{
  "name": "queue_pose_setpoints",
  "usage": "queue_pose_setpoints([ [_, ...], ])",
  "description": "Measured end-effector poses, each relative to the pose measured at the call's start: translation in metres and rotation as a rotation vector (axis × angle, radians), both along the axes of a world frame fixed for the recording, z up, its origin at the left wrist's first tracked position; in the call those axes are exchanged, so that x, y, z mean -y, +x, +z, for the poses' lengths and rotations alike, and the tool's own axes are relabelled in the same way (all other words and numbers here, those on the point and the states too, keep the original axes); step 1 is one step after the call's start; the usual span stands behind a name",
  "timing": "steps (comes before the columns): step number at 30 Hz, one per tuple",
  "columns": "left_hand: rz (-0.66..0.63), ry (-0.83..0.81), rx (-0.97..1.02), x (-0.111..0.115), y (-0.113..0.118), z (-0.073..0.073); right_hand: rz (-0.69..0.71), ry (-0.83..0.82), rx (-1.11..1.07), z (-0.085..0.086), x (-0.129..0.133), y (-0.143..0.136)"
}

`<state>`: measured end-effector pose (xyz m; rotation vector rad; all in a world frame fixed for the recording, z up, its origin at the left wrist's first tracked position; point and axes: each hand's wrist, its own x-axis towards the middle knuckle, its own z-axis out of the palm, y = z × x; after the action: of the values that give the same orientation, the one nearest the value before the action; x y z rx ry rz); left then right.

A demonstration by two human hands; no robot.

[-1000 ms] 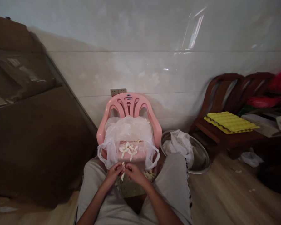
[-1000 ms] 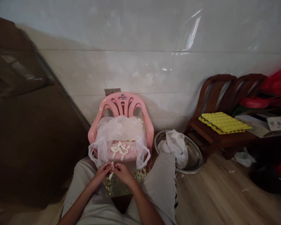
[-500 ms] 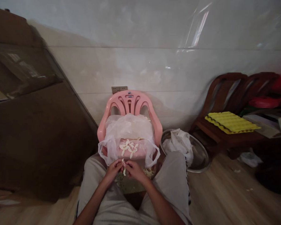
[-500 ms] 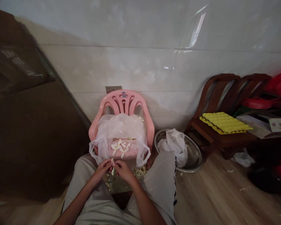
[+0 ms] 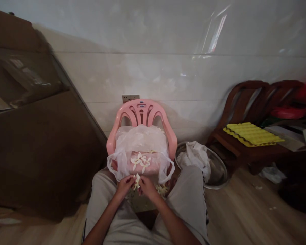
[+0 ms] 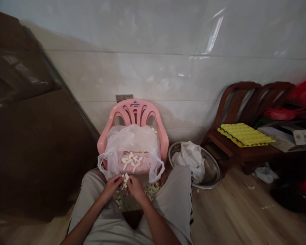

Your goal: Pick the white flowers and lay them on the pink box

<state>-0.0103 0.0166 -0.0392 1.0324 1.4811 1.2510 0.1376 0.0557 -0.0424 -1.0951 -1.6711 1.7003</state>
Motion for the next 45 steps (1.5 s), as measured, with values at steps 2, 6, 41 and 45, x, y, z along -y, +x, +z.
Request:
queue_pose_setpoints([
  [2, 0.027, -0.008, 0.019, 0.0, 0.0, 0.002, -0.05, 0.019, 0.015, -0.002, -0.002, -0.001],
  [6, 0.165, 0.015, 0.076, 0.0, -0.003, 0.007, -0.175, 0.064, 0.064, -0.004, -0.01, 0.002],
  [41, 0.447, 0.142, -0.139, 0.005, 0.004, 0.022, -0.552, 0.041, -0.282, 0.02, -0.005, -0.003],
  [45, 0.487, 0.171, -0.135, 0.008, 0.009, 0.035, -0.573, 0.067, -0.351, 0.03, -0.001, -0.002],
])
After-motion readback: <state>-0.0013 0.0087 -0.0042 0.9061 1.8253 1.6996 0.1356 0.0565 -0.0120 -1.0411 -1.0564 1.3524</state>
